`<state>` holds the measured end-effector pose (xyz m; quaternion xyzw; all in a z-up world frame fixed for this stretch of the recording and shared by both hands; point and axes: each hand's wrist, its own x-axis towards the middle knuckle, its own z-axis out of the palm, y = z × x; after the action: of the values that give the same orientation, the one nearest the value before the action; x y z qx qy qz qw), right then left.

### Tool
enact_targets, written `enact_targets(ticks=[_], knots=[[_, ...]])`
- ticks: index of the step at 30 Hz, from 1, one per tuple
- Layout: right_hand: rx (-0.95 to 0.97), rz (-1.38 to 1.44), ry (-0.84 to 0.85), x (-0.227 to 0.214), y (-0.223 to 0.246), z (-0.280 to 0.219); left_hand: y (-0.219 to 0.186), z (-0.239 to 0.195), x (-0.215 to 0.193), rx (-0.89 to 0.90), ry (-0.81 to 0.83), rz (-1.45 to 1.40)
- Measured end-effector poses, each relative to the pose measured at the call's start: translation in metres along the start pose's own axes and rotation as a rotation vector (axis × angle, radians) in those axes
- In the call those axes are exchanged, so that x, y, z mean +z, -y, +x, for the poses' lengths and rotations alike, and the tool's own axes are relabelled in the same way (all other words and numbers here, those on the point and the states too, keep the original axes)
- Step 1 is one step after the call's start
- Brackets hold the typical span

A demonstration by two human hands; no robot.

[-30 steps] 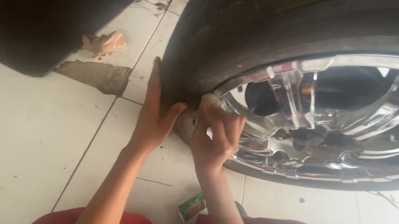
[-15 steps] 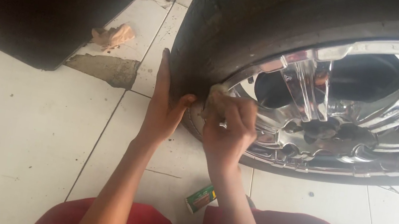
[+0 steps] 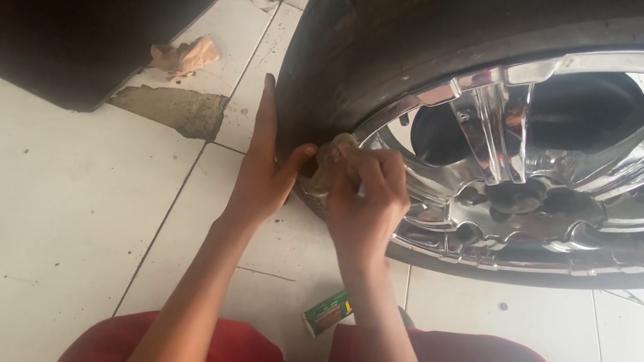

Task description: The person sits on the floor and cleans a chrome car wheel. They apply a cleaning paste from a tube onto a cloth and wipe the wheel's surface and rim, then rub the tire sidewall with the cloth.

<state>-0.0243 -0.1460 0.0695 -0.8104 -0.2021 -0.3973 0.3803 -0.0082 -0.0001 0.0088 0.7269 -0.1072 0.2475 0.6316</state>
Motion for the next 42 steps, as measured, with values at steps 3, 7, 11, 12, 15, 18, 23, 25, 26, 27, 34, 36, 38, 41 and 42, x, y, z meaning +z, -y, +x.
enact_targets(ticks=[3, 7, 11, 12, 15, 18, 23, 25, 26, 27, 34, 36, 38, 41, 42], knots=[[-0.036, 0.021, 0.019, -0.022, 0.013, 0.019, -0.006, -0.002, -0.001, -0.035, 0.0, -0.013], [-0.004, -0.012, -0.138, -0.042, 0.023, 0.055, 0.015, -0.005, 0.0, 0.0, -0.003, 0.171], [-0.159, -0.077, -0.068, -0.005, -0.007, 0.016, 0.018, -0.001, 0.002, 0.032, 0.004, 0.199], [-0.069, -0.041, -0.056, 0.004, -0.009, 0.004, 0.014, -0.003, 0.002, 0.016, -0.002, 0.125], [0.033, 0.012, -0.016, 0.001, -0.001, -0.004, 0.007, -0.009, -0.001, 0.016, -0.011, 0.067], [0.015, 0.04, -0.051, -0.024, 0.007, 0.022, 0.006, -0.003, -0.001, 0.016, -0.002, 0.104], [-0.136, -0.07, -0.152, -0.028, -0.005, 0.044, 0.018, -0.004, 0.001, -0.012, 0.012, 0.161], [-0.038, -0.008, -0.114, -0.014, -0.01, 0.027, 0.016, -0.004, 0.002, 0.061, -0.009, 0.141], [-0.031, -0.013, -0.112, -0.009, -0.028, 0.011, 0.014, -0.007, 0.003, 0.055, -0.003, 0.138], [-0.057, -0.104, -0.089, -0.003, -0.044, -0.003, 0.011, -0.007, 0.003, 0.063, -0.005, 0.118], [-0.017, -0.079, -0.21, -0.055, 0.019, 0.009, 0.015, -0.005, 0.003, 0.051, -0.015, 0.141], [-0.075, -0.118, -0.211, -0.059, 0.023, 0.023, 0.015, -0.005, 0.005, 0.062, -0.019, 0.135], [-0.138, -0.148, -0.221, -0.053, 0.019, 0.04, 0.015, 0.0, 0.005, 0.085, -0.025, 0.136], [-0.161, -0.102, -0.167, -0.027, 0.0, 0.04, 0.017, -0.003, 0.003, 0.081, -0.023, 0.148], [-0.148, -0.067, -0.174, -0.015, -0.009, 0.029, 0.017, -0.003, 0.003, 0.062, -0.026, 0.123]])
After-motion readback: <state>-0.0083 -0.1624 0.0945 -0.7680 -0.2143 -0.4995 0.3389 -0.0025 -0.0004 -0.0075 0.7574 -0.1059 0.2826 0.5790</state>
